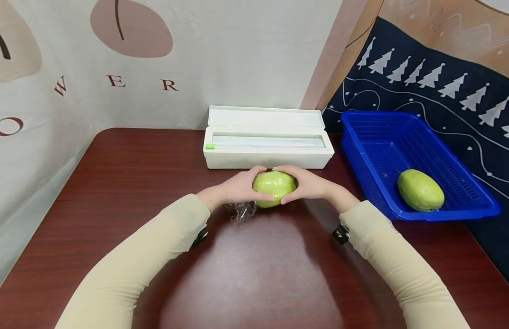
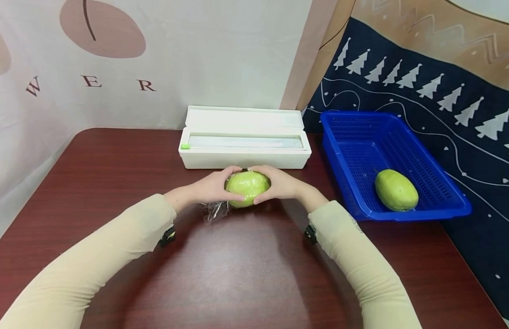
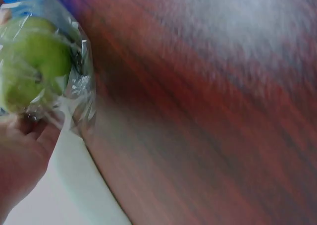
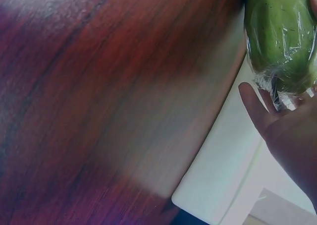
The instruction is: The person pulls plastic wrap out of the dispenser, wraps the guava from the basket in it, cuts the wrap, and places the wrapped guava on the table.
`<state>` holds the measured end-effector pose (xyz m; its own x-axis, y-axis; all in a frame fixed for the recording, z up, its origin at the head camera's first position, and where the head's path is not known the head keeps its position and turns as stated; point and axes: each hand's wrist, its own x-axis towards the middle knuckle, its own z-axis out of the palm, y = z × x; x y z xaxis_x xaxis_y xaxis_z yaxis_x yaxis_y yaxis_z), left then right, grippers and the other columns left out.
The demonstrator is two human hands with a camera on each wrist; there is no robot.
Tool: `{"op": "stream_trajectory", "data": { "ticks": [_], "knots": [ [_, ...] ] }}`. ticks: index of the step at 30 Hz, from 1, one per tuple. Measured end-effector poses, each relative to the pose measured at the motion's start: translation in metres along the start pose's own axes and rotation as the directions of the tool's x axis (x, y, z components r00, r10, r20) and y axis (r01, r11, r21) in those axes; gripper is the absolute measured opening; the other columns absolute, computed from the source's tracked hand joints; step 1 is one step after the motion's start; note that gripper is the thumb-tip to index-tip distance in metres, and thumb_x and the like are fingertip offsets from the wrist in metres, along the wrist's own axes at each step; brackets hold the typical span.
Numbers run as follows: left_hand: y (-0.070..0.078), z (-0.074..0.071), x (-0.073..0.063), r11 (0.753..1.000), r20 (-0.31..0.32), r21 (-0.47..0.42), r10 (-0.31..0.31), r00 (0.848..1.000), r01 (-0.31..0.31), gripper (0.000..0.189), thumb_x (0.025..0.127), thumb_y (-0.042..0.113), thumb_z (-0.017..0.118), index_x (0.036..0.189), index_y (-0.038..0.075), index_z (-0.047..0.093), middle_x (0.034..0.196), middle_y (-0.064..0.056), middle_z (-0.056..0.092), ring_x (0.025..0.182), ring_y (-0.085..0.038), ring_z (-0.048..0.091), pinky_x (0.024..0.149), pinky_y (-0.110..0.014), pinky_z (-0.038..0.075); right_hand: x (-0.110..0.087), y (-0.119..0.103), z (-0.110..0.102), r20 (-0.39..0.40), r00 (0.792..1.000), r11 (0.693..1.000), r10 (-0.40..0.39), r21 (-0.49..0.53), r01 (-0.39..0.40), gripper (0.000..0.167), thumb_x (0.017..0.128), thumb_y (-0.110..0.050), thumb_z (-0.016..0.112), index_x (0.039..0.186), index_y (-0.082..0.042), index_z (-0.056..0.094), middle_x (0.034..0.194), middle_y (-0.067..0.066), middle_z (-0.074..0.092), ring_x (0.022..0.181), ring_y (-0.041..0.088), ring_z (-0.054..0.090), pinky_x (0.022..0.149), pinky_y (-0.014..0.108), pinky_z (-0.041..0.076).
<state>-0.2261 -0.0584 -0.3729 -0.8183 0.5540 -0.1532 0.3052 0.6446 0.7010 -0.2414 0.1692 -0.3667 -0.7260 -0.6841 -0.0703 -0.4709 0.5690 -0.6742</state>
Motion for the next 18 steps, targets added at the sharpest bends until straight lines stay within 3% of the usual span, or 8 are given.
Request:
{"op": "stream_trajectory", "data": {
  "ticks": [4,8,14,18],
  "knots": [
    [-0.002,-0.002,-0.002,0.997,0.065,0.009,0.077,0.995,-0.078,0.095,0.073,0.042,0.076,0.145,0.006,0.025,0.132,-0.01,0.049,0.116,-0.018,0.05,0.1,-0.035,0.042,-0.003,-0.002,0.002,-0.003,1.0,1.0,0.018,0.0,-0.018,0.082,0.07,-0.023,0.082,0.137,-0.003,0.039,0.133,0.014,0.048,0.118,0.026,0.047,0.101,0.042,0.039],
    [-0.004,-0.002,-0.003,0.99,0.079,0.017,0.138,0.987,-0.14,0.097,0.071,0.036,0.078,0.144,0.002,0.025,0.134,-0.011,0.047,0.12,-0.021,0.047,0.103,-0.037,0.039,-0.006,-0.004,0.004,-0.006,1.0,1.0,0.024,0.002,-0.024,0.082,0.071,-0.025,0.081,0.137,-0.003,0.038,0.133,0.014,0.047,0.117,0.026,0.047,0.1,0.042,0.039],
    [-0.009,-0.012,-0.01,0.991,0.136,0.097,0.083,0.987,-0.097,0.111,0.07,0.037,0.079,0.149,0.001,0.01,0.152,-0.018,0.025,0.138,-0.031,0.026,0.114,-0.044,0.024,-0.009,-0.007,0.006,-0.027,0.997,0.995,0.073,-0.069,-0.075,0.079,0.07,-0.03,0.081,0.133,-0.003,0.041,0.126,0.012,0.052,0.112,0.023,0.052,0.098,0.04,0.042],
    [-0.015,-0.026,-0.017,0.988,0.157,0.124,0.072,0.985,-0.092,0.114,0.069,0.034,0.081,0.149,-0.001,0.007,0.153,-0.02,0.021,0.14,-0.035,0.021,0.115,-0.047,0.019,-0.013,-0.014,0.007,-0.062,0.985,0.966,0.163,-0.193,-0.172,0.082,0.068,-0.043,0.08,0.131,-0.006,0.041,0.119,0.01,0.058,0.107,0.022,0.056,0.092,0.041,0.046]
  ]
}}
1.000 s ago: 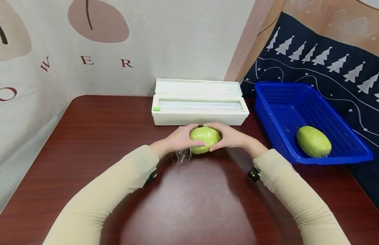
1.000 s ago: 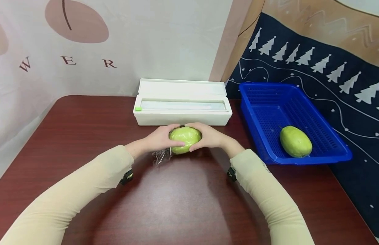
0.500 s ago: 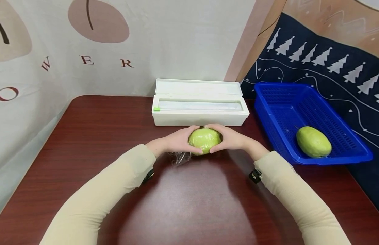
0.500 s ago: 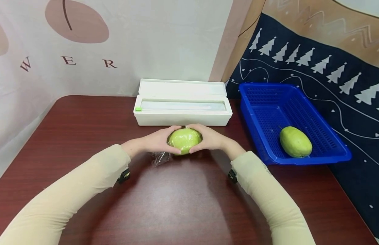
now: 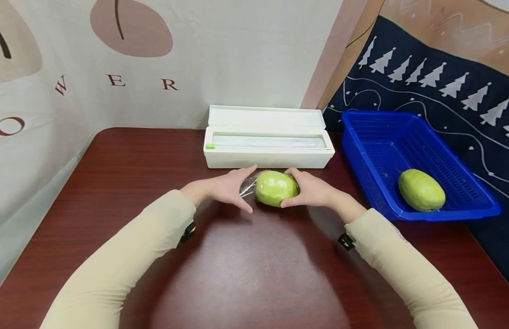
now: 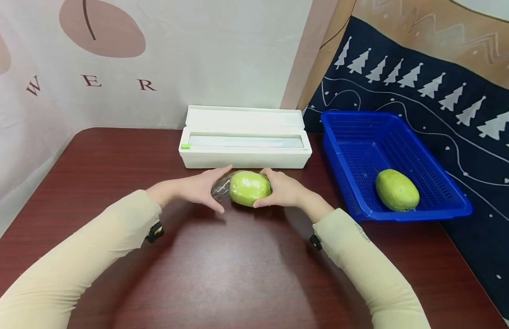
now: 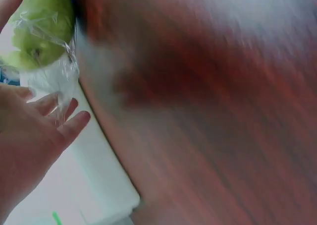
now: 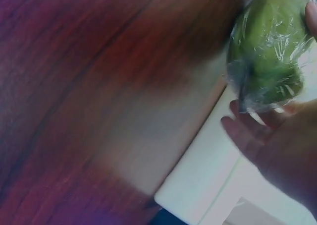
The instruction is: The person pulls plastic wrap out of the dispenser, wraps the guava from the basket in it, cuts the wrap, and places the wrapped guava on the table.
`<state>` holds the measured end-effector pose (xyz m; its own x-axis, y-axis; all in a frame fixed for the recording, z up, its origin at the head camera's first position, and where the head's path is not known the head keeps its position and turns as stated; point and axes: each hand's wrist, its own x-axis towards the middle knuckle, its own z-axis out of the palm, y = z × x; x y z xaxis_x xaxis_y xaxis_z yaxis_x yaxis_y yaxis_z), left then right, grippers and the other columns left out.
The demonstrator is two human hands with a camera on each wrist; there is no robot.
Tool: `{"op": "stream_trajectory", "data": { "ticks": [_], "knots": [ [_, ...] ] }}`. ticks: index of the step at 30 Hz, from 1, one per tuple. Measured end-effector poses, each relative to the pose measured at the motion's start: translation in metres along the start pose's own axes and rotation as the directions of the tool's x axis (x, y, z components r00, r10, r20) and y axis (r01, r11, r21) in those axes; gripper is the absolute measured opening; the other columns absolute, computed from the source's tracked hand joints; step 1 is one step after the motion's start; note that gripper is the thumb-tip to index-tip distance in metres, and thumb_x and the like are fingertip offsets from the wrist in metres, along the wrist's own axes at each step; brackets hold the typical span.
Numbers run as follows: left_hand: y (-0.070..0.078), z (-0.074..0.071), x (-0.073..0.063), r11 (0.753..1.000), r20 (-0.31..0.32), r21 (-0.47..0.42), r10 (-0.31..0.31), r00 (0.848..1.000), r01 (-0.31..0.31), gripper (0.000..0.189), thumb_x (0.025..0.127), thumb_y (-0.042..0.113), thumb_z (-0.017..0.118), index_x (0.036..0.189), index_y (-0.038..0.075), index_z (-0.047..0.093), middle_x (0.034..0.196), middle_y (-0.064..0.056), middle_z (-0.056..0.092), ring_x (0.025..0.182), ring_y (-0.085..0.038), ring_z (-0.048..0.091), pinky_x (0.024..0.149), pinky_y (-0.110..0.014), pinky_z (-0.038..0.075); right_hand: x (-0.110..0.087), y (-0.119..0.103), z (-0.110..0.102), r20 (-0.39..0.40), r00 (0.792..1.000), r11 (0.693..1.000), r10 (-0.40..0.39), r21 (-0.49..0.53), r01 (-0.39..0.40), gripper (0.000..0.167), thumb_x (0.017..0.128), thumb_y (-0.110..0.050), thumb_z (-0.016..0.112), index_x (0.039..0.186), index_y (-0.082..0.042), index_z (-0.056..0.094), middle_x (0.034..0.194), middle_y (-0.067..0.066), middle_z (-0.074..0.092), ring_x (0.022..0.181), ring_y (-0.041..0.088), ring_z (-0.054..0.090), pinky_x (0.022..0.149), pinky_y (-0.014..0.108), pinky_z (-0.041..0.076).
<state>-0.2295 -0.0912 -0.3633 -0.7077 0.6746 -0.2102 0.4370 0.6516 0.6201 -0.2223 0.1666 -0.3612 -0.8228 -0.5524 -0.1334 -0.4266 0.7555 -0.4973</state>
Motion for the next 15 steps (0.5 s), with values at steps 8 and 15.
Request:
{"op": "stream_trajectory", "data": {
  "ticks": [8,15],
  "knots": [
    [-0.012,-0.022,-0.014,0.99,-0.106,-0.039,-0.136,0.985,0.132,0.094,0.079,0.042,0.069,0.144,-0.005,0.02,0.148,-0.023,0.027,0.139,-0.035,0.026,0.114,-0.047,0.022,-0.011,-0.017,0.004,-0.017,0.989,0.984,0.148,-0.093,-0.149,0.085,0.073,-0.056,0.07,0.137,-0.01,0.037,0.111,0.012,0.065,0.1,0.025,0.062,0.083,0.044,0.05],
    [-0.008,-0.029,-0.019,0.956,0.12,-0.039,-0.286,0.951,0.292,0.06,0.091,0.055,0.043,0.112,-0.001,0.052,0.104,-0.014,0.059,0.093,-0.022,0.056,0.079,-0.034,0.047,-0.015,-0.025,0.009,-0.035,0.972,0.973,0.232,0.015,-0.232,0.081,0.075,-0.054,0.069,0.131,-0.002,0.041,0.108,0.015,0.066,0.097,0.023,0.064,0.083,0.041,0.051]
  ]
}}
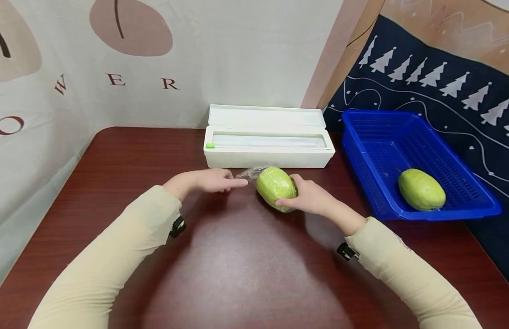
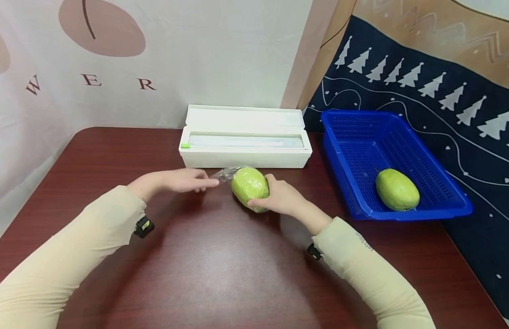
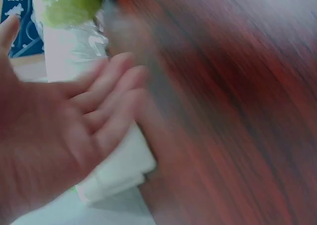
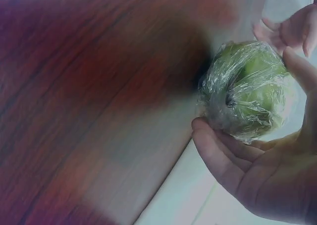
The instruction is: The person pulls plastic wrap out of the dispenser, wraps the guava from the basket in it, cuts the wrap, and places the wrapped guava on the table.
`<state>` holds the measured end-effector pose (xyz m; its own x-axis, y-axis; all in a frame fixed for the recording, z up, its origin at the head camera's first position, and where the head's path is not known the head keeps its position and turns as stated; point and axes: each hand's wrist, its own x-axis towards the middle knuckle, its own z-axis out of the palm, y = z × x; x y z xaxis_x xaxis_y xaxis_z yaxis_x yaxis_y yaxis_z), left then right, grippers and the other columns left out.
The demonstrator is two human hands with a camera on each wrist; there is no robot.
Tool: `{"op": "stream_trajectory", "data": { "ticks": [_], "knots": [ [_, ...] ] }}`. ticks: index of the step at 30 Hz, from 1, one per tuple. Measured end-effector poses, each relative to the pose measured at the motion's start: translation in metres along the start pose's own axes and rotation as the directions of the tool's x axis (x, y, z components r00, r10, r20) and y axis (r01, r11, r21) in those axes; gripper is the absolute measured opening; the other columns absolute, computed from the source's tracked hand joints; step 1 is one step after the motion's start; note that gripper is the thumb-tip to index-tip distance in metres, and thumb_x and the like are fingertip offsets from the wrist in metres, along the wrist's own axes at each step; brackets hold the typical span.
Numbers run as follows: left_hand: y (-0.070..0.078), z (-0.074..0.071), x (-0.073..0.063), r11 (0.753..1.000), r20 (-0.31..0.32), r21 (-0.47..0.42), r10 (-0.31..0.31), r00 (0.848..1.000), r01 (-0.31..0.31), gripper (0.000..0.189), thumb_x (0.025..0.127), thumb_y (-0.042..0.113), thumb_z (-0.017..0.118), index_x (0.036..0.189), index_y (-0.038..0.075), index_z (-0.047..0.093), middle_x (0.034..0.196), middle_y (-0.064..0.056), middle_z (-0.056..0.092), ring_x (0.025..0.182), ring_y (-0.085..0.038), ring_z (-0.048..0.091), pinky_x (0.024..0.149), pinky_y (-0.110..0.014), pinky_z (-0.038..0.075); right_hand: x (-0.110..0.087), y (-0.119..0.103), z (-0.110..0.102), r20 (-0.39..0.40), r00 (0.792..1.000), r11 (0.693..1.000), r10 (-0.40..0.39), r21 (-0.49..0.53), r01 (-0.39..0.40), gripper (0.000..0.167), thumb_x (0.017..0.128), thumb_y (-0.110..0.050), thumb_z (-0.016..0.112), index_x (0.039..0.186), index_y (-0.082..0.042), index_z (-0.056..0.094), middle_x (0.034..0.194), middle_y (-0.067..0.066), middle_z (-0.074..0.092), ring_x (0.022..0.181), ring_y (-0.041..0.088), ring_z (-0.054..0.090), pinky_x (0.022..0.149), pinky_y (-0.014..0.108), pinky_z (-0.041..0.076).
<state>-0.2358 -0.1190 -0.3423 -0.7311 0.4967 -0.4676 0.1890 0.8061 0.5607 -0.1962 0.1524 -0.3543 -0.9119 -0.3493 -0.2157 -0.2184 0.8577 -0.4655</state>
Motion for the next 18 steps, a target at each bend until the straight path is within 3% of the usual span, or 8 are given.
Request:
{"op": "stream_trajectory", "data": {
  "ticks": [2,4,6,7,9,11,13,18],
  "knots": [
    [0.005,-0.001,-0.001,0.998,0.151,0.012,-0.057,0.987,0.055,0.068,0.091,0.06,0.037,0.118,-0.001,0.051,0.108,-0.012,0.062,0.096,-0.021,0.059,0.081,-0.033,0.05,-0.001,-0.001,0.001,0.003,1.0,1.0,0.022,0.015,-0.022,0.081,0.075,-0.055,0.069,0.13,-0.002,0.041,0.109,0.015,0.066,0.097,0.022,0.063,0.083,0.04,0.051],
    [0.01,-0.002,-0.001,0.993,0.278,0.009,-0.116,0.954,0.118,0.077,0.091,0.063,0.032,0.125,-0.003,0.047,0.112,-0.014,0.063,0.099,-0.023,0.062,0.082,-0.035,0.052,-0.001,-0.002,0.002,0.009,0.999,0.999,0.034,0.023,-0.034,0.082,0.075,-0.055,0.069,0.13,-0.001,0.042,0.108,0.015,0.065,0.096,0.022,0.063,0.083,0.039,0.051],
    [0.014,-0.002,0.0,0.989,0.332,-0.005,-0.139,0.933,0.149,0.081,0.091,0.065,0.029,0.131,-0.004,0.044,0.115,-0.016,0.064,0.103,-0.025,0.063,0.085,-0.037,0.052,-0.003,-0.004,0.001,0.014,0.999,0.999,0.041,0.028,-0.041,0.082,0.074,-0.056,0.069,0.13,-0.002,0.042,0.108,0.015,0.065,0.096,0.022,0.063,0.083,0.039,0.051],
    [0.016,-0.001,0.002,0.989,0.335,-0.025,-0.127,0.934,0.143,0.081,0.091,0.064,0.027,0.133,-0.004,0.042,0.116,-0.017,0.063,0.105,-0.026,0.062,0.086,-0.037,0.052,-0.003,-0.004,0.002,0.016,0.999,0.998,0.045,0.031,-0.045,0.082,0.074,-0.056,0.069,0.13,-0.002,0.042,0.108,0.015,0.065,0.096,0.021,0.063,0.083,0.039,0.051],
    [0.018,0.003,0.007,0.991,0.297,-0.095,-0.066,0.953,0.099,0.078,0.093,0.062,0.026,0.136,-0.002,0.039,0.121,-0.018,0.06,0.108,-0.027,0.06,0.087,-0.037,0.051,-0.005,-0.006,0.002,0.017,0.999,0.998,0.045,0.03,-0.046,0.082,0.074,-0.056,0.068,0.13,-0.001,0.042,0.107,0.014,0.066,0.095,0.021,0.063,0.082,0.038,0.051],
    [0.018,0.008,0.014,0.986,0.206,-0.168,0.012,0.978,0.023,0.071,0.095,0.058,0.028,0.136,0.001,0.037,0.125,-0.016,0.054,0.11,-0.027,0.057,0.09,-0.036,0.049,-0.006,-0.007,0.004,0.017,0.999,0.999,0.04,0.029,-0.041,0.082,0.075,-0.055,0.069,0.13,-0.001,0.042,0.106,0.014,0.066,0.094,0.021,0.063,0.082,0.038,0.051],
    [0.019,0.014,0.02,0.978,0.103,-0.199,0.083,0.991,-0.062,0.065,0.096,0.054,0.033,0.137,0.004,0.036,0.126,-0.014,0.049,0.112,-0.025,0.052,0.094,-0.037,0.046,-0.007,-0.008,0.006,0.016,0.999,0.999,0.03,0.023,-0.03,0.081,0.075,-0.054,0.069,0.13,-0.001,0.042,0.105,0.013,0.067,0.093,0.02,0.064,0.081,0.038,0.052],
    [0.026,0.029,0.034,0.96,-0.06,-0.198,0.192,0.98,-0.2,0.062,0.091,0.046,0.051,0.137,0.007,0.035,0.129,-0.01,0.046,0.121,-0.021,0.045,0.106,-0.038,0.036,-0.008,-0.012,0.009,0.007,1.0,1.0,-0.011,-0.017,0.012,0.076,0.075,-0.052,0.07,0.127,-0.003,0.043,0.097,0.011,0.068,0.085,0.019,0.064,0.074,0.036,0.052]
  ]
}}
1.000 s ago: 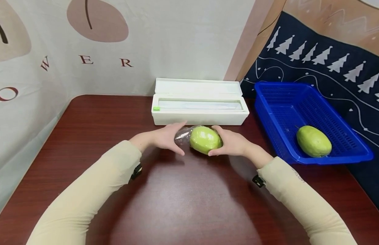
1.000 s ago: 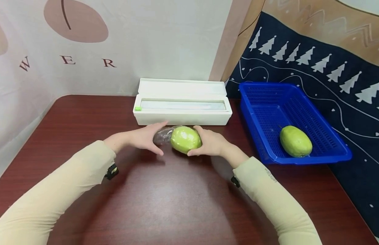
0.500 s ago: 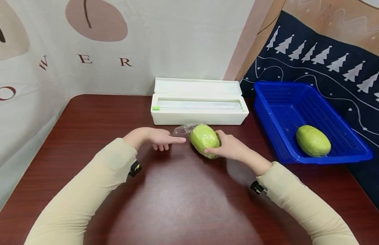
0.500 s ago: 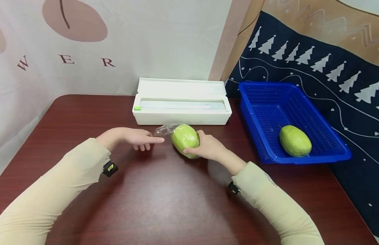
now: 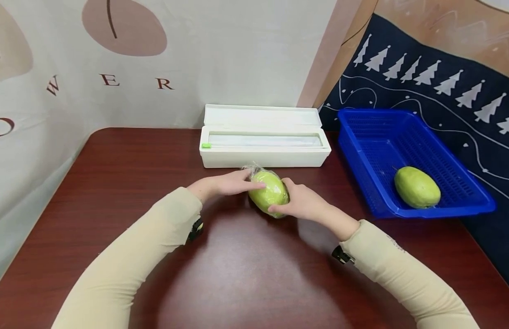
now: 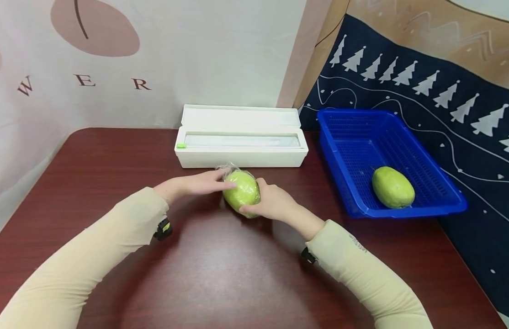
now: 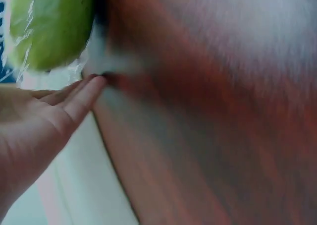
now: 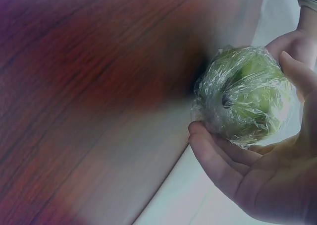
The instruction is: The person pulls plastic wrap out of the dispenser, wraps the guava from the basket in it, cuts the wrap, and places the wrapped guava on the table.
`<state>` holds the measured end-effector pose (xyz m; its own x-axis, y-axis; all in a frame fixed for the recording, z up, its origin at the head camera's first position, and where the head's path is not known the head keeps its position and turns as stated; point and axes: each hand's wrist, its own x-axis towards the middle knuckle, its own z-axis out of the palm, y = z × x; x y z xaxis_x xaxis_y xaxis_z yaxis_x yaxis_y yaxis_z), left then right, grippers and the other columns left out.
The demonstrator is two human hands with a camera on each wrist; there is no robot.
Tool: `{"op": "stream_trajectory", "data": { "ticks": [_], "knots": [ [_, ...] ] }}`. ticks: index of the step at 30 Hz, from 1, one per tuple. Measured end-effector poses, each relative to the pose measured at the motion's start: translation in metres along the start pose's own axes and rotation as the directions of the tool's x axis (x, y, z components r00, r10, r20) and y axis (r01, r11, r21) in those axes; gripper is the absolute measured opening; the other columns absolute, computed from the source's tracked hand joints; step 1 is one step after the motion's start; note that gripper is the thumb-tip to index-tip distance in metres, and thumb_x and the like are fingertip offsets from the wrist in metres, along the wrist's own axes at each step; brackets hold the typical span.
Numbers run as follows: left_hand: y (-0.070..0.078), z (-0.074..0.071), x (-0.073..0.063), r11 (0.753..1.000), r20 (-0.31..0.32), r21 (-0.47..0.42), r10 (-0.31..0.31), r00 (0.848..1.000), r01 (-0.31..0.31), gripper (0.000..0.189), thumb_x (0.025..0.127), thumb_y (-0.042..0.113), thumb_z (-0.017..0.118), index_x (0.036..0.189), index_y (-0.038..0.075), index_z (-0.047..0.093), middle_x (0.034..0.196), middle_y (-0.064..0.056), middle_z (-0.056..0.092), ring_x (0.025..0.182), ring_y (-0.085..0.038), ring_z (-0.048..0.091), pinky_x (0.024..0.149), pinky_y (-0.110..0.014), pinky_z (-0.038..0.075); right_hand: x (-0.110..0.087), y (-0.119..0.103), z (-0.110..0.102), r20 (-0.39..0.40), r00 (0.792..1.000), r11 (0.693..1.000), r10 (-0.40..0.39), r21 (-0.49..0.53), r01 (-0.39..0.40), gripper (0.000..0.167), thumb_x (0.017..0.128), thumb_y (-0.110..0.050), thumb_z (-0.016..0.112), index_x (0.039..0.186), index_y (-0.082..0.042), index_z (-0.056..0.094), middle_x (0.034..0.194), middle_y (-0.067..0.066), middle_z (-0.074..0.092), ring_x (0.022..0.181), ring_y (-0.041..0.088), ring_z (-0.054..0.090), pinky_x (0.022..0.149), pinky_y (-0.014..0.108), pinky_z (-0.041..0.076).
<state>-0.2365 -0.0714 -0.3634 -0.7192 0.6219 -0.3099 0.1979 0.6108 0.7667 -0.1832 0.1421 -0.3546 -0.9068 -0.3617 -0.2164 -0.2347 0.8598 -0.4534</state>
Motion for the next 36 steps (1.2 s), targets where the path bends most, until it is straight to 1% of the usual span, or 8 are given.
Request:
{"op": "stream_trajectory", "data": {
  "ticks": [5,10,15,19,23,25,31,36],
  "knots": [
    [0.002,0.014,0.009,0.998,-0.078,-0.029,0.057,0.995,-0.059,0.079,0.082,0.04,0.067,0.14,0.005,0.027,0.131,-0.013,0.04,0.119,-0.021,0.046,0.105,-0.036,0.037,0.0,-0.002,0.001,-0.021,1.0,0.999,-0.023,-0.022,0.023,0.072,0.074,-0.05,0.072,0.122,-0.003,0.045,0.091,0.01,0.067,0.078,0.018,0.063,0.068,0.035,0.051],
    [0.0,0.019,0.013,0.996,-0.129,-0.058,0.057,0.99,-0.065,0.094,0.078,0.037,0.072,0.144,0.001,0.016,0.144,-0.015,0.031,0.125,-0.021,0.042,0.108,-0.035,0.034,0.0,-0.001,0.002,-0.03,0.999,0.999,-0.038,-0.021,0.038,0.071,0.074,-0.049,0.073,0.121,-0.002,0.046,0.09,0.011,0.067,0.076,0.018,0.063,0.067,0.035,0.051],
    [-0.001,0.02,0.015,0.995,-0.159,-0.073,0.057,0.986,-0.069,0.094,0.075,0.037,0.076,0.14,0.0,0.019,0.137,-0.015,0.039,0.118,-0.022,0.049,0.102,-0.035,0.041,0.001,-0.001,0.002,-0.031,0.998,0.998,-0.059,-0.029,0.058,0.071,0.074,-0.046,0.073,0.123,-0.003,0.044,0.09,0.011,0.067,0.077,0.018,0.063,0.068,0.035,0.052],
    [0.0,0.018,0.015,0.996,-0.144,-0.032,0.079,0.986,-0.084,0.092,0.075,0.037,0.075,0.142,0.002,0.022,0.136,-0.013,0.042,0.115,-0.021,0.051,0.1,-0.035,0.043,0.0,-0.003,0.001,-0.032,0.997,0.997,-0.069,-0.038,0.067,0.07,0.074,-0.044,0.073,0.123,-0.002,0.044,0.089,0.011,0.067,0.076,0.018,0.063,0.068,0.036,0.052],
    [0.0,0.016,0.018,0.982,-0.127,0.026,0.191,0.973,-0.189,0.071,0.075,0.032,0.077,0.132,0.008,0.043,0.124,-0.009,0.053,0.108,-0.019,0.053,0.093,-0.032,0.046,0.0,-0.004,0.001,-0.036,0.996,0.996,-0.083,-0.049,0.081,0.069,0.074,-0.043,0.073,0.121,-0.002,0.045,0.087,0.01,0.067,0.075,0.018,0.063,0.068,0.035,0.051],
    [0.0,0.015,0.019,0.975,-0.122,0.04,0.223,0.967,-0.22,0.065,0.074,0.032,0.077,0.128,0.011,0.047,0.119,-0.006,0.055,0.105,-0.017,0.055,0.09,-0.03,0.047,0.0,-0.003,0.0,-0.035,0.996,0.995,-0.086,-0.05,0.085,0.068,0.073,-0.043,0.073,0.12,-0.002,0.045,0.086,0.01,0.066,0.074,0.018,0.062,0.068,0.035,0.051],
    [0.002,0.012,0.022,0.973,-0.091,0.057,0.227,0.97,-0.223,0.069,0.074,0.032,0.077,0.132,0.01,0.047,0.121,-0.004,0.056,0.107,-0.018,0.054,0.091,-0.031,0.046,0.002,-0.002,-0.001,-0.017,0.994,0.994,-0.105,-0.033,0.104,0.062,0.072,-0.042,0.073,0.114,-0.004,0.047,0.081,0.007,0.065,0.071,0.015,0.06,0.065,0.031,0.049],
    [0.004,0.01,0.024,0.957,-0.097,0.129,0.272,0.957,-0.259,0.064,0.074,0.032,0.076,0.129,0.009,0.053,0.127,-0.005,0.053,0.111,-0.019,0.051,0.092,-0.033,0.045,0.004,0.0,-0.001,-0.003,0.994,0.994,-0.105,-0.015,0.105,0.06,0.072,-0.043,0.073,0.112,-0.005,0.049,0.08,0.005,0.064,0.07,0.014,0.059,0.064,0.03,0.049]
  ]
}}
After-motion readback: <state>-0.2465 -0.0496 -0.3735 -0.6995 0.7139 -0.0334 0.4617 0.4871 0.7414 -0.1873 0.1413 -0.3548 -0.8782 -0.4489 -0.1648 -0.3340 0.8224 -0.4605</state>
